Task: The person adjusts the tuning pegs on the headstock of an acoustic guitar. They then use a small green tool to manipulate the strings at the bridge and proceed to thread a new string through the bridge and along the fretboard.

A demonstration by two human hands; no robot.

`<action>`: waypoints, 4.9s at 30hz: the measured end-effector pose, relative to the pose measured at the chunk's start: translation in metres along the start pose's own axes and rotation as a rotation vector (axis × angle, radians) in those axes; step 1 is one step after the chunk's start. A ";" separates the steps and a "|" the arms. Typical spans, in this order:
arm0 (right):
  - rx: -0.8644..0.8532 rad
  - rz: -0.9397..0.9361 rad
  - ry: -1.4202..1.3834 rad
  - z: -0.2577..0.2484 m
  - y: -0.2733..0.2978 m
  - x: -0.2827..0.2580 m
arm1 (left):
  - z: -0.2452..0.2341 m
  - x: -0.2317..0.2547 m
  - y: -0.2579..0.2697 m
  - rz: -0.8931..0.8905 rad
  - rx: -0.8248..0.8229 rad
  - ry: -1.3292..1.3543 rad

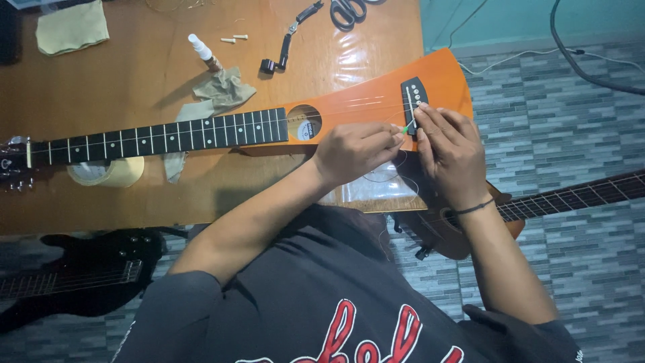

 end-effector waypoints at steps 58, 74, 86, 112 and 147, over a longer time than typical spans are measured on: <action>-0.204 0.372 -0.320 -0.015 -0.039 0.029 | 0.008 -0.031 0.015 -0.243 -0.043 -0.081; -0.025 0.557 -0.840 0.001 -0.026 0.042 | 0.001 -0.031 0.002 -0.410 -0.009 0.202; -0.198 0.504 -0.721 -0.008 -0.049 0.040 | 0.002 -0.028 -0.002 -0.392 -0.078 0.221; 0.098 0.547 -1.273 -0.007 -0.089 -0.002 | -0.150 -0.021 0.014 -0.695 0.157 1.024; -0.472 -0.267 -0.560 0.183 -0.319 -0.126 | -0.271 -0.110 0.126 -0.962 0.598 0.236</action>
Point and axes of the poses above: each hand's wrist, its own y-axis away from the middle knuckle, its own z-axis out of the palm, x = y × z, the point moved 2 cm from there along -y, towards the middle knuckle, and after that the axes turned 7 degrees about -z, right-handed, at the moved point
